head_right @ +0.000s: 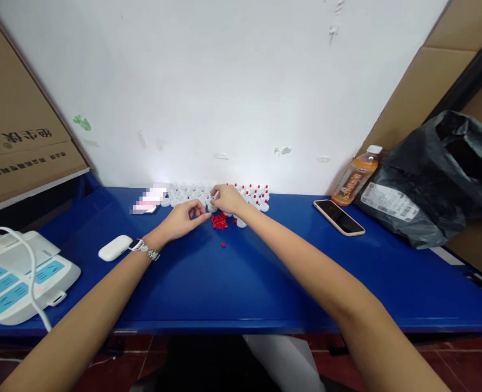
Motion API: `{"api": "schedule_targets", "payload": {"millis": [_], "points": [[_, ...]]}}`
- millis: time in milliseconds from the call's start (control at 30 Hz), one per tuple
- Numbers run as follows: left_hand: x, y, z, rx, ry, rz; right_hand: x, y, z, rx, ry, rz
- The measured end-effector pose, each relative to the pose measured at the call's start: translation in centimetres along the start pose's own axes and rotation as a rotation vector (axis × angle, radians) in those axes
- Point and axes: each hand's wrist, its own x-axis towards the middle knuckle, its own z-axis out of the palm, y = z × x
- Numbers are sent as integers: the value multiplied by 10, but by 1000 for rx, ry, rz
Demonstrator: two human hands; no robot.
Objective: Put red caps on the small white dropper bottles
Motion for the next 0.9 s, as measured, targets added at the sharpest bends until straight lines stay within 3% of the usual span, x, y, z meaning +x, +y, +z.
{"api": "schedule_targets", "payload": {"millis": [67, 133, 233, 333, 533, 667, 900], "points": [[-5, 12, -4, -67, -75, 17, -15, 0, -4, 21, 85, -13], [-10, 23, -9, -105, -230, 20, -39, -3, -8, 47, 154, -31], [-17, 33, -10, -101, -448, -30, -82, -10, -10, 130, 126, -66], [-19, 33, -5, -81, -543, -42, -113, -16, -12, 165, 143, -105], [-16, 33, 4, -135, -536, 13, -116, -12, -18, 265, 340, -76], [-16, 36, 5, -94, -520, 11, -113, -1, -21, 354, 387, -10], [-13, 29, 13, 0, -377, 91, -113, 21, -26, 441, 438, 110]]}}
